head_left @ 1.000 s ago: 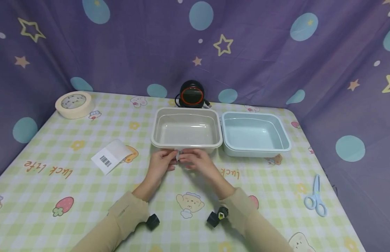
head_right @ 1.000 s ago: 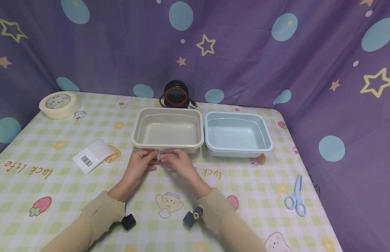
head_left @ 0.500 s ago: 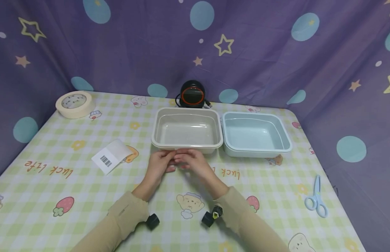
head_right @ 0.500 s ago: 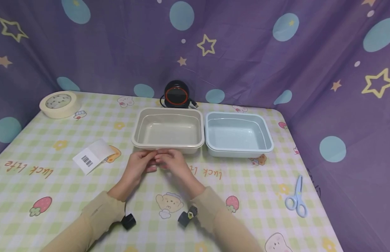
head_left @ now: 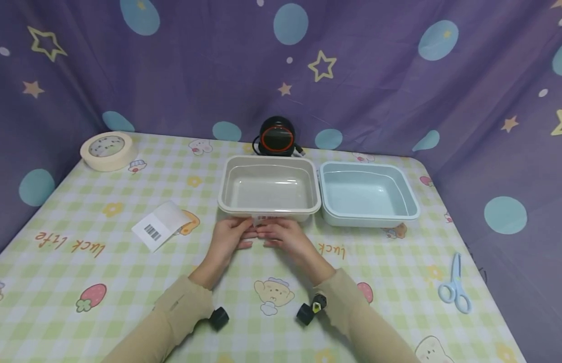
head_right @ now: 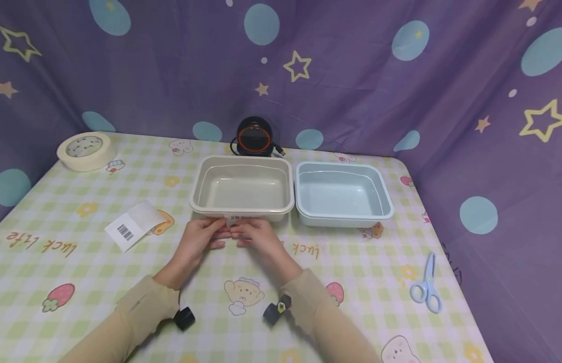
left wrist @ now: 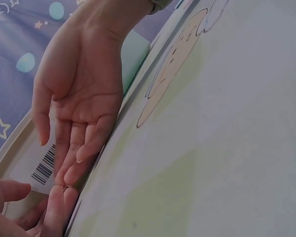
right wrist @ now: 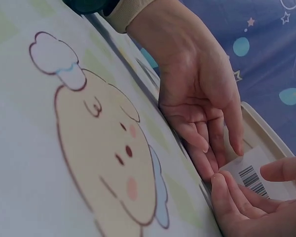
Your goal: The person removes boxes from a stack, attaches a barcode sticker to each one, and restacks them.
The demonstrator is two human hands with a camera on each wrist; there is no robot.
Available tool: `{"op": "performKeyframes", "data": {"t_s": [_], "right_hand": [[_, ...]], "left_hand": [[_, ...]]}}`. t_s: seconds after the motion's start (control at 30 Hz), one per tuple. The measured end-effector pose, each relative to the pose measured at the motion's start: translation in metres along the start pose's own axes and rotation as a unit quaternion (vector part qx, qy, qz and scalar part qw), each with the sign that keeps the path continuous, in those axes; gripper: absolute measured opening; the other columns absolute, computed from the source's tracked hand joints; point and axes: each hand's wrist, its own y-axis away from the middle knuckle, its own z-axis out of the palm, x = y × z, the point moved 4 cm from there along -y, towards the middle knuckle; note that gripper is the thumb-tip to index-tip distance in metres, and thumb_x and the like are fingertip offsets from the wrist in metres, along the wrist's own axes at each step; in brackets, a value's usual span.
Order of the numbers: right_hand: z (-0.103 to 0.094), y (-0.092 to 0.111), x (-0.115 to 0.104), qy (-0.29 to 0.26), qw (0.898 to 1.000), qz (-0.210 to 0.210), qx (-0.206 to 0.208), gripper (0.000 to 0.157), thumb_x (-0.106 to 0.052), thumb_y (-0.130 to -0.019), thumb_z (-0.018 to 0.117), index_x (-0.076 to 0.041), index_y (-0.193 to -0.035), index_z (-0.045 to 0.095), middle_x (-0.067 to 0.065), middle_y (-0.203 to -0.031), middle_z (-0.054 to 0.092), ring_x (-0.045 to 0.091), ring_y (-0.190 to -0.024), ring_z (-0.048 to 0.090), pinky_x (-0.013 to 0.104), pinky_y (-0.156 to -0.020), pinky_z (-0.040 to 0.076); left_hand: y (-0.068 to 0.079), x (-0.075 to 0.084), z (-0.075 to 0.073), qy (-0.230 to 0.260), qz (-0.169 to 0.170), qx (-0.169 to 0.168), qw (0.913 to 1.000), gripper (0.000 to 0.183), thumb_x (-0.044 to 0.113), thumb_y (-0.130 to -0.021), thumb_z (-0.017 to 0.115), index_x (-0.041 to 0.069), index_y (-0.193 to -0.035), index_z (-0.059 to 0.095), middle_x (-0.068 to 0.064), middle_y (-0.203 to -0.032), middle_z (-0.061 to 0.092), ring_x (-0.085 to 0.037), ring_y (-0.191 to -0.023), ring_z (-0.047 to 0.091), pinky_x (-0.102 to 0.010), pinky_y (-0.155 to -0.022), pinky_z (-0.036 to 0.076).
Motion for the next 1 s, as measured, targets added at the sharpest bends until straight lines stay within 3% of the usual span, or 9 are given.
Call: {"op": "performKeyframes", "data": {"t_s": [0.17,0.43,0.67,0.8,1.0], "right_hand": [[-0.004,0.001,0.001,-0.008,1.000,0.006,-0.002,0.037,-0.005,-0.096,0.048,0.011,-0.129,0.051,0.029,-0.121,0.063,0.015,-0.096,0.069,0.024,-0.082,0.059],[-0.005,0.002,0.000,-0.021,1.000,0.013,-0.006,0.039,-0.005,-0.095,0.047,0.014,-0.129,0.049,0.028,-0.116,0.066,0.011,-0.089,0.069,0.026,-0.083,0.059],[-0.008,0.004,-0.002,-0.014,1.000,0.018,-0.013,0.040,-0.005,-0.096,0.047,0.013,-0.132,0.047,0.031,-0.123,0.062,0.012,-0.094,0.068,0.026,-0.086,0.058],[-0.015,0.004,-0.002,0.003,1.000,0.016,-0.016,0.041,-0.006,-0.097,0.045,0.012,-0.133,0.045,0.032,-0.127,0.059,0.021,-0.104,0.068,0.029,-0.090,0.057],[-0.031,0.006,-0.004,0.020,0.999,0.006,-0.027,0.040,-0.004,-0.098,0.044,0.015,-0.133,0.044,0.033,-0.128,0.057,0.025,-0.110,0.067,0.027,-0.089,0.058]], "left_hand": [[-0.001,-0.001,-0.001,-0.005,-0.010,-0.006,0.9999,0.036,0.018,-0.098,0.057,-0.010,-0.121,0.058,-0.008,-0.079,0.075,-0.006,-0.062,0.070,-0.019,-0.057,0.058],[-0.001,0.000,-0.001,0.015,-0.003,-0.013,0.9998,0.031,0.016,-0.098,0.057,-0.015,-0.100,0.062,0.001,-0.062,0.069,-0.007,-0.055,0.068,-0.019,-0.055,0.058],[-0.001,0.002,0.001,-0.003,0.028,-0.021,0.9994,0.032,0.013,-0.097,0.057,-0.010,-0.119,0.060,-0.006,-0.083,0.074,-0.005,-0.068,0.069,-0.018,-0.063,0.059],[-0.001,0.003,0.001,-0.013,0.028,-0.011,0.9995,0.031,0.013,-0.097,0.058,-0.008,-0.120,0.061,-0.016,-0.096,0.074,-0.005,-0.073,0.069,-0.018,-0.064,0.059],[-0.002,0.001,0.001,-0.024,0.025,-0.007,0.9994,0.030,0.012,-0.097,0.057,-0.007,-0.119,0.063,-0.019,-0.103,0.073,-0.004,-0.074,0.069,-0.017,-0.063,0.058]]}}
